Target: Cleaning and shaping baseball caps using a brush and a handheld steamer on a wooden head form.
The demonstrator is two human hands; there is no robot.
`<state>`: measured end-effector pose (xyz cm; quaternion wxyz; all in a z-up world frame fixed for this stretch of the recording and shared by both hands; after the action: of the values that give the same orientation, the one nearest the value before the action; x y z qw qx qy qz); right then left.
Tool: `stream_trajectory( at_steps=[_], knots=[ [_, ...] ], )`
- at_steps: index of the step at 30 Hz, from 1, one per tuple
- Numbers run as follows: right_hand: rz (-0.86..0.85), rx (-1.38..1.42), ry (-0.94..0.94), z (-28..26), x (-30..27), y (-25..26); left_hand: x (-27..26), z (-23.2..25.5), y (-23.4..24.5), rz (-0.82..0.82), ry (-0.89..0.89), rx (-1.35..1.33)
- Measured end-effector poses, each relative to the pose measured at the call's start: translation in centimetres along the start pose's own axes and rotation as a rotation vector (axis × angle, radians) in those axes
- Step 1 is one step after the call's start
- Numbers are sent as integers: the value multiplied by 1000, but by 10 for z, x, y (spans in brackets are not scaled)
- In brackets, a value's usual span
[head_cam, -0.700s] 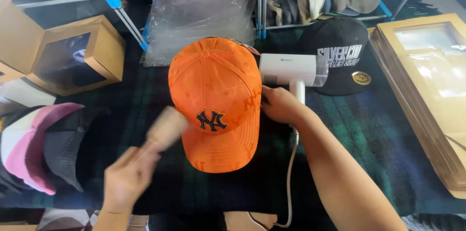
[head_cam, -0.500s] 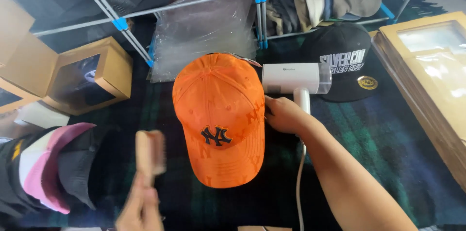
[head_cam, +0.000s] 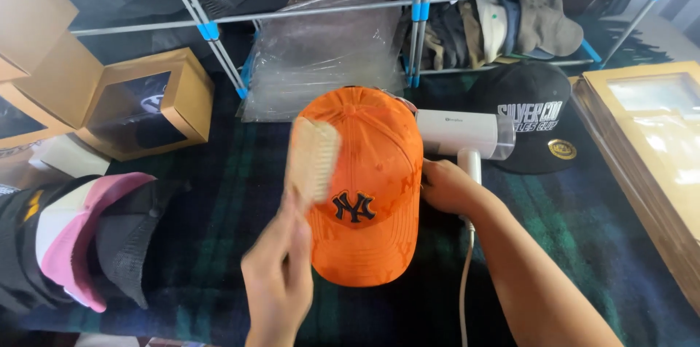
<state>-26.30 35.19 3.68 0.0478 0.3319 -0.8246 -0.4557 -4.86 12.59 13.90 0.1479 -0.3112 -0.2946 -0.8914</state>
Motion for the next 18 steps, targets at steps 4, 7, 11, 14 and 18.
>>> stream_trajectory(
  at_steps=[4,7,11,14,18],
  knots=[
    [-5,-4,-6,15,11,-7,-22,-27,4,-85,-60,154],
    [-18,16,-19,12,8,-8,23,-45,29,-93,14,267],
    [6,23,-6,8,7,-7,116,-69,32,-351,278,288],
    [21,3,-5,5,7,-7,152,-56,13,-547,478,392],
    [-2,28,35,-18,-10,9,146,15,11,-679,434,505]
  ],
)
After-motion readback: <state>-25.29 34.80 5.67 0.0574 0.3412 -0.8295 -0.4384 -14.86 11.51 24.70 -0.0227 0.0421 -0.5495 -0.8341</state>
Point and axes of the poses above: each hand's wrist, its own x-axis towards the middle knuckle, its own y-axis out of the back of the hand, z = x × y, the point moved 5 cm from there along x, towards the middle knuckle, and after that the axes turned 13 degrees about -z, right-handed, at the moved point
